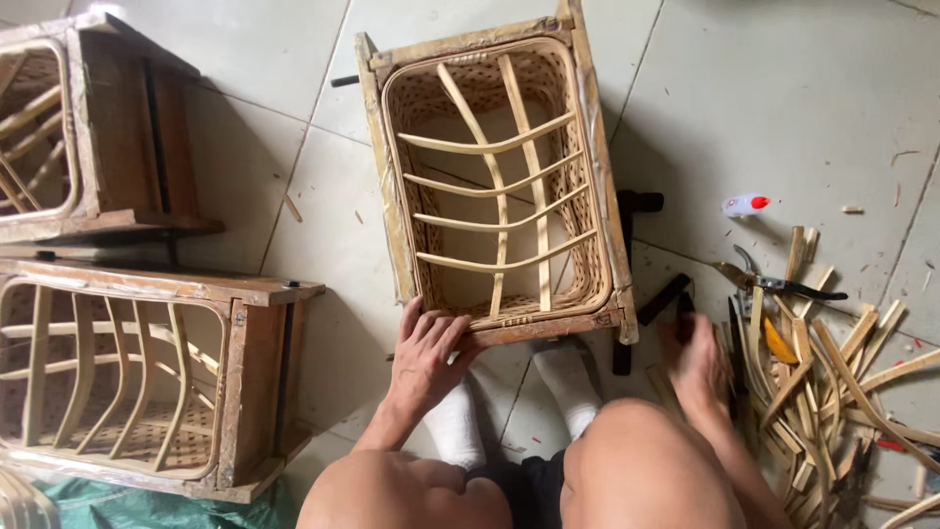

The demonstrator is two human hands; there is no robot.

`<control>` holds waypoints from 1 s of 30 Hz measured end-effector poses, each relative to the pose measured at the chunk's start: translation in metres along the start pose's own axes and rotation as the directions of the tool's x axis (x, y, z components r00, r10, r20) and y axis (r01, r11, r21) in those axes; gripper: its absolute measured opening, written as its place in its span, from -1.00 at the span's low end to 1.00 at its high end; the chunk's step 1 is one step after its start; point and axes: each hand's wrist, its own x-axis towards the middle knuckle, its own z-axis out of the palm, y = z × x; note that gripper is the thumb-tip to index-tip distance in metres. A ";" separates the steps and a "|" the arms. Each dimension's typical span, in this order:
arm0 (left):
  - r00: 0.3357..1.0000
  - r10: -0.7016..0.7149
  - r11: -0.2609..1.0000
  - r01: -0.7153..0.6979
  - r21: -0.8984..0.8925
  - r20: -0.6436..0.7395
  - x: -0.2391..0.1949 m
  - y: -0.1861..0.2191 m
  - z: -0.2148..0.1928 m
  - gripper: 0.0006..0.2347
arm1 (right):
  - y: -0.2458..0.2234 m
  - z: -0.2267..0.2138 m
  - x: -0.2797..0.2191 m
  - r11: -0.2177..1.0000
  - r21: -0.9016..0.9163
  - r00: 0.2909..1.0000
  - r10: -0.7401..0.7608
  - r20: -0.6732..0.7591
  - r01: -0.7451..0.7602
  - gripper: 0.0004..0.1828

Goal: The person repairs a rectangular woven basket by hammering its frame, cutting excess material with pliers, and applying glue to the edges. The person uses a hammer, pliers, and a glue bottle to secure and trim the basket structure.

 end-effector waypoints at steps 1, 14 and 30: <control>1.000 -0.006 1.000 0.006 0.000 0.009 -0.002 0.001 0.001 -0.61 | 0.011 -0.004 -0.014 0.998 -0.040 0.998 -0.057 -0.034 0.055 -0.39; 1.000 -0.012 0.998 0.012 -0.063 -0.007 -0.013 0.001 -0.009 -0.65 | 0.050 -0.011 -0.027 0.969 -0.199 0.983 0.165 0.075 -0.147 -0.38; 0.648 -0.758 0.446 0.438 -0.781 -0.069 0.042 -0.132 0.005 -0.65 | -0.133 -0.160 0.053 0.895 0.445 0.860 -0.223 0.459 -0.006 -0.43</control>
